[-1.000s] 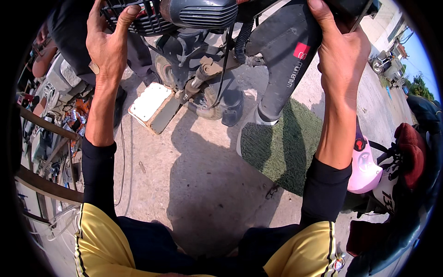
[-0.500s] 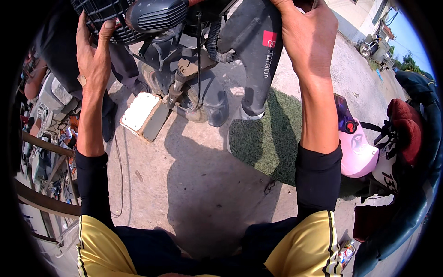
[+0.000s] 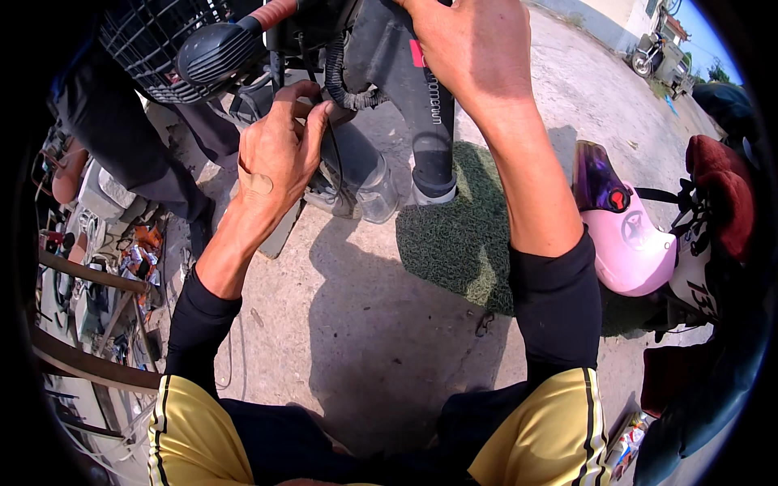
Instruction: The person uses a screwdriver to tighten screws on the handlebar assembly of a motorcycle. They repeatedly adjust the tool and apply torque to fasteners near the left grip and control housing.
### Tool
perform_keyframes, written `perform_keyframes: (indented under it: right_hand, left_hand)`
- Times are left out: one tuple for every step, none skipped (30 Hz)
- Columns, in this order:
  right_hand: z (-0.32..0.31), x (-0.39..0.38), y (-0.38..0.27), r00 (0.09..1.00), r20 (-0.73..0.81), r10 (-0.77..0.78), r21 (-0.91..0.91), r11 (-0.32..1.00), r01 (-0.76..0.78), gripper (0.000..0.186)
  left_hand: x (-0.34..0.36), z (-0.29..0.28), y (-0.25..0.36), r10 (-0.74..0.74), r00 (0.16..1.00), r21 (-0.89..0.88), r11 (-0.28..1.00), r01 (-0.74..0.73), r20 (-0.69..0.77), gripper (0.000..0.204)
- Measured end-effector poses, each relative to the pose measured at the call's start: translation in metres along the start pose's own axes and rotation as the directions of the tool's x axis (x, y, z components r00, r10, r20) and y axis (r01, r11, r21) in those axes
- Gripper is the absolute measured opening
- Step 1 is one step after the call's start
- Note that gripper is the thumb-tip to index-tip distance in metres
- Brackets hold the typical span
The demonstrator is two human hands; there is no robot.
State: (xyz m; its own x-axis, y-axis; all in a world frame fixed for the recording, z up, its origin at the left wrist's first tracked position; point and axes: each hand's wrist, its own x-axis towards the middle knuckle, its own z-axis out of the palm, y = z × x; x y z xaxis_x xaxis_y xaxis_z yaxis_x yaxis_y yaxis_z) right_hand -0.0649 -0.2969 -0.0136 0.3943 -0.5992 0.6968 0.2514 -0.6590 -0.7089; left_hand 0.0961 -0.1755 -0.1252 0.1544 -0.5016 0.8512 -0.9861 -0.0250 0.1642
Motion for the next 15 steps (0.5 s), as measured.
perform_keyframes:
  right_hand:
    - [0.0,0.001,0.0,1.0,-0.014,0.016,-0.03,0.999,-0.016,0.023]
    - [0.0,-0.001,-0.001,1.0,-0.014,0.007,-0.04,0.999,-0.007,0.023]
    - [0.0,-0.006,-0.001,1.0,-0.014,-0.002,-0.049,0.999,0.001,0.023]
    - [-0.002,-0.008,-0.002,1.0,-0.015,-0.014,-0.064,0.998,0.013,0.023]
    - [-0.003,-0.006,0.0,1.0,0.005,-0.023,-0.041,0.999,0.024,0.023]
    - [-0.005,-0.003,0.005,0.999,0.025,-0.033,-0.019,0.999,0.033,0.023]
    - [-0.005,-0.004,0.005,0.998,0.042,-0.036,0.011,0.999,0.036,0.023]
    - [-0.006,-0.004,0.002,0.999,0.043,0.001,0.016,1.0,-0.002,0.023]
    - [-0.006,-0.004,-0.002,0.998,0.043,0.038,0.022,0.999,-0.039,0.023]
    - [-0.006,-0.005,-0.007,0.996,0.041,0.074,0.026,0.997,-0.075,0.023]
    - [-0.009,-0.005,-0.004,0.997,0.056,0.048,0.023,0.999,-0.049,0.023]
    - [-0.013,-0.005,0.0,0.997,0.07,0.021,0.021,1.0,-0.023,0.023]
    - [-0.014,-0.004,0.0,0.996,0.093,-0.01,0.019,1.0,0.008,0.023]
    - [-0.013,-0.004,-0.001,0.997,0.079,0.019,-0.003,1.0,-0.018,0.023]
    - [-0.01,-0.004,-0.004,0.997,0.065,0.047,-0.025,0.999,-0.046,0.024]
  left_hand:
    - [0.006,0.0,0.006,-0.13,0.991,-0.022,0.991,0.13,0.023,0.022]
    - [0.014,-0.001,0.007,-0.083,0.995,0.019,0.996,0.082,0.049,0.026]
    - [0.015,-0.002,0.009,-0.078,0.995,0.068,0.995,0.074,0.061,0.026]
    - [0.016,-0.001,0.012,-0.072,0.995,0.113,0.992,0.064,0.071,0.027]
    - [0.018,0.0,0.015,-0.067,0.994,0.157,0.986,0.054,0.081,0.028]
    - [0.016,0.0,0.019,-0.054,0.995,0.241,0.97,0.031,0.089,0.03]
    - [0.015,-0.001,0.024,-0.063,0.991,0.313,0.949,0.024,0.116,0.031]
    - [0.015,-0.003,0.031,-0.074,0.987,0.383,0.924,0.014,0.142,0.032]
    - [0.016,-0.005,0.034,-0.087,0.982,0.451,0.893,0.002,0.168,0.032]
    - [0.019,-0.006,0.034,-0.082,0.976,0.479,0.878,-0.026,0.203,0.035]
    - [0.022,-0.007,0.036,-0.073,0.972,0.495,0.868,-0.049,0.224,0.033]
    - [0.025,-0.008,0.039,-0.064,0.967,0.51,0.857,-0.073,0.246,0.03]
    - [0.027,-0.01,0.04,-0.061,0.964,0.528,0.845,-0.088,0.26,0.027]
    - [0.029,-0.011,0.04,-0.048,0.962,0.542,0.833,-0.11,0.269,0.024]
    - [0.031,-0.012,0.039,-0.034,0.96,0.555,0.822,-0.131,0.278,0.02]
